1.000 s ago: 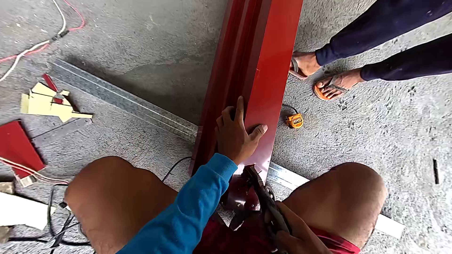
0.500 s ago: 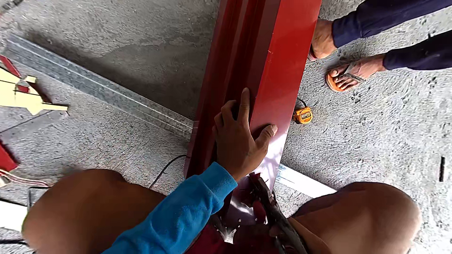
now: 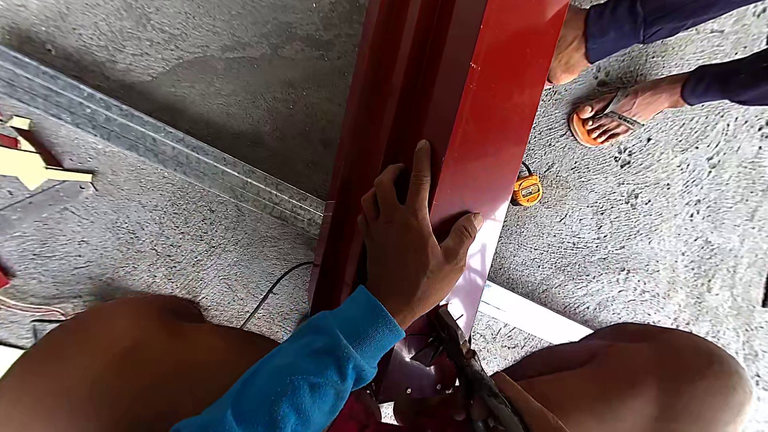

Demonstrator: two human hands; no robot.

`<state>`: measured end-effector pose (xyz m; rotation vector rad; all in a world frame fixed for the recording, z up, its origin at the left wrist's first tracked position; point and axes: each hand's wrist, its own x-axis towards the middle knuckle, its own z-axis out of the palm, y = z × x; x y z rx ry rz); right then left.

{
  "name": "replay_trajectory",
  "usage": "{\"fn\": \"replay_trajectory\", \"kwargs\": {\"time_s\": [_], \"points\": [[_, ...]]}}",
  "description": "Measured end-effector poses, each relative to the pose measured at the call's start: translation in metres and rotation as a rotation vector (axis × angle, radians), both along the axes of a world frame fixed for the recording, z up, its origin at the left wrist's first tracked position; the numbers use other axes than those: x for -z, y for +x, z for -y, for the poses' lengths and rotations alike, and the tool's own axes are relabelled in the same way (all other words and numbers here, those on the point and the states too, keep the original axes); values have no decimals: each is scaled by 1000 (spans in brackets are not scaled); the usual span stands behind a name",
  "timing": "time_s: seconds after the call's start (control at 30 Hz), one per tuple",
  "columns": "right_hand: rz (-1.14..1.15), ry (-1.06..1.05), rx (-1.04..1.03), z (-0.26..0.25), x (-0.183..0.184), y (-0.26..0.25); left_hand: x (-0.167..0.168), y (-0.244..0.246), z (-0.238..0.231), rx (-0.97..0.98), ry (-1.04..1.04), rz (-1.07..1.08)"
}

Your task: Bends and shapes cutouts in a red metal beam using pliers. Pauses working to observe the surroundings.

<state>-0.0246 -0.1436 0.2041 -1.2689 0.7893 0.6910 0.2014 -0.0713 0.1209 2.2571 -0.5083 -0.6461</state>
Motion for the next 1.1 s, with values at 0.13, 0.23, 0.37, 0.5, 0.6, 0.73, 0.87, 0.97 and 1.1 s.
{"fn": "replay_trajectory", "kwargs": {"time_s": [0.13,0.23,0.37,0.5,0.6,0.73,0.87,0.97,1.1], "points": [[-9,1,32,-1,5,-9,3,0,2,-23,-1,10],[14,-9,20,0,6,-8,3,1,1,-14,6,8],[19,-63,-53,4,5,-5,4,1,0,-17,-7,13],[28,-86,-107,12,6,-3,3,0,0,-4,-10,16],[17,-67,-91,12,7,-4,2,0,0,-1,-1,15],[30,-99,-139,11,4,-1,3,-2,2,0,-3,16],[23,-136,-213,21,4,-1,3,-3,3,9,-12,12],[0,-143,-237,30,7,-7,2,-5,4,10,-11,4],[5,-120,-228,31,8,-7,2,-6,5,4,-9,9]]}}
